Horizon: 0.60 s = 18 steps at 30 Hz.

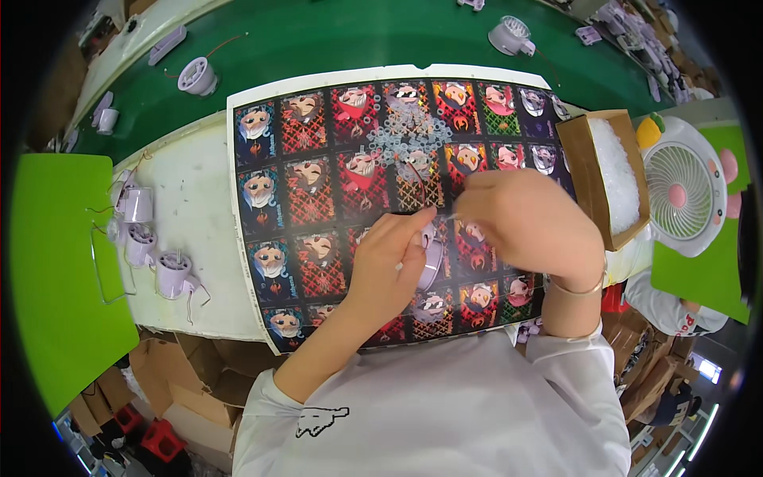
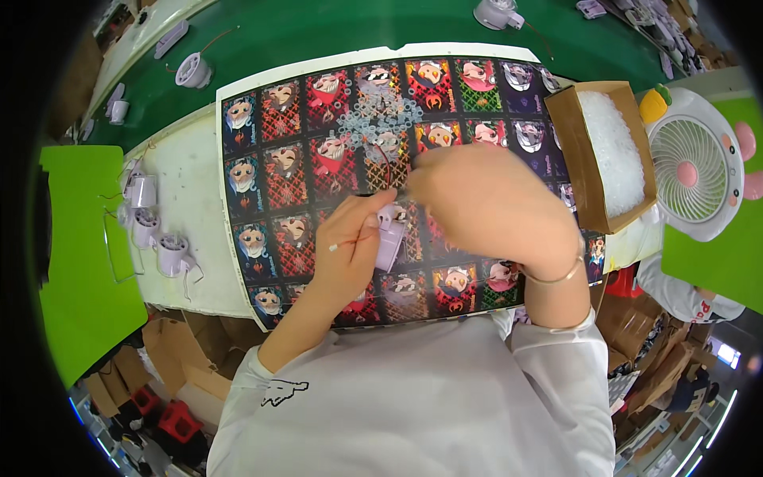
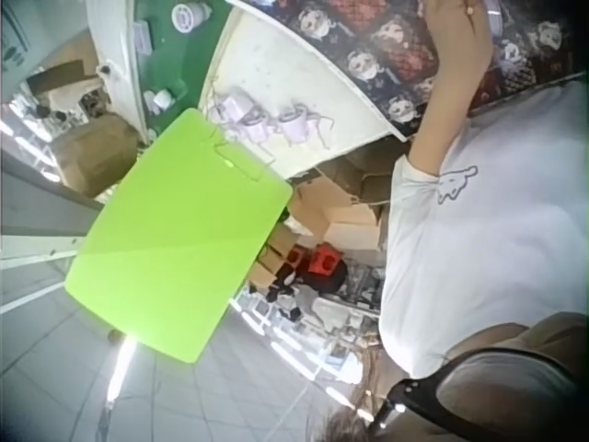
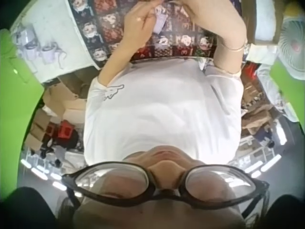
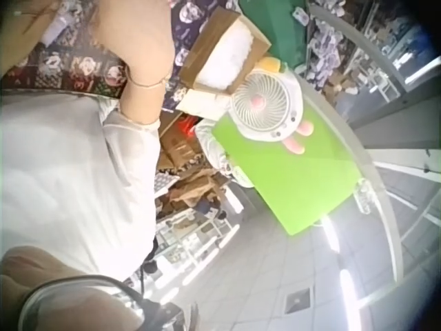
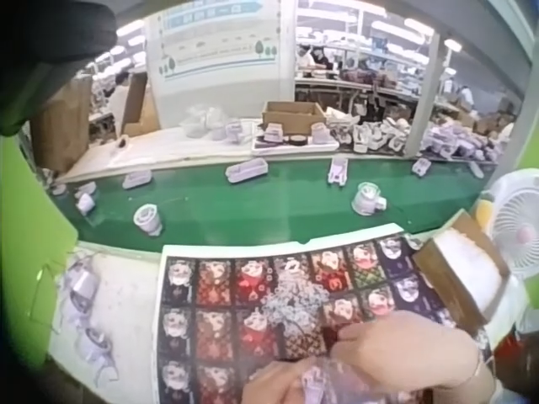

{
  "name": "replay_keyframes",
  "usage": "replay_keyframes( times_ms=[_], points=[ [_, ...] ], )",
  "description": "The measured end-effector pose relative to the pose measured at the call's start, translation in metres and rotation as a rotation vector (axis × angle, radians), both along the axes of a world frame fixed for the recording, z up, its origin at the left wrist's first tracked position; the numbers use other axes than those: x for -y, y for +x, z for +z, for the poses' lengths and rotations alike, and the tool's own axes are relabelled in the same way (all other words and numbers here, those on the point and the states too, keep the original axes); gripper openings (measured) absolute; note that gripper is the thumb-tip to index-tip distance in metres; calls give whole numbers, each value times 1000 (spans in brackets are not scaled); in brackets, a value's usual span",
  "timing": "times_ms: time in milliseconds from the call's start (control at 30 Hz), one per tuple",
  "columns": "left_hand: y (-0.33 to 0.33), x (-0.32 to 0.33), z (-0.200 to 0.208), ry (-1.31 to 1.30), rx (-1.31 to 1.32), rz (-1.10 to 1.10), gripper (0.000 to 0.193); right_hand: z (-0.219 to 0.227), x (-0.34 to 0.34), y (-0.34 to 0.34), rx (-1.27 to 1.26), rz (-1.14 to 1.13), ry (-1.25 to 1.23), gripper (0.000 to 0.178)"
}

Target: The person picks up a motor and a small plastic ring, slides the ring onto the motor wires, and uses a tool to push it into the motor housing. After repeating this process for several motors, they place the finished components onto a conveyor belt.

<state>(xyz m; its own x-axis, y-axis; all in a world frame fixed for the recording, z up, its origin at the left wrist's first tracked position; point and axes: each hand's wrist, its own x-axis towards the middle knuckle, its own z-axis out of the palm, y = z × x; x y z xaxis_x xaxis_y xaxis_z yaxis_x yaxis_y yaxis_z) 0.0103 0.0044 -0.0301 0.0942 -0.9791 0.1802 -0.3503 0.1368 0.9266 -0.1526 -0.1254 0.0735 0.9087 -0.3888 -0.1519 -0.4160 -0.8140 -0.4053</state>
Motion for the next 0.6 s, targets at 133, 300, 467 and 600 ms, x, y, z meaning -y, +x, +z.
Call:
replay_keyframes(
  times_ms=[133,300,467,600],
  points=[
    [-2,2,6,-20,-31,-28,37,-39,-2,-69,-115,-589,-219,5],
    [-1,0,1,-183,-24,6,34,-59,-54,-54,201,-527,-191,51],
    [3,-3,8,-371,-142,169,49,-46,-58,5,489,-164,297,78],
    [20,2,6,-282,-259,150,55,-37,49,49,707,-412,-165,59]
  ],
)
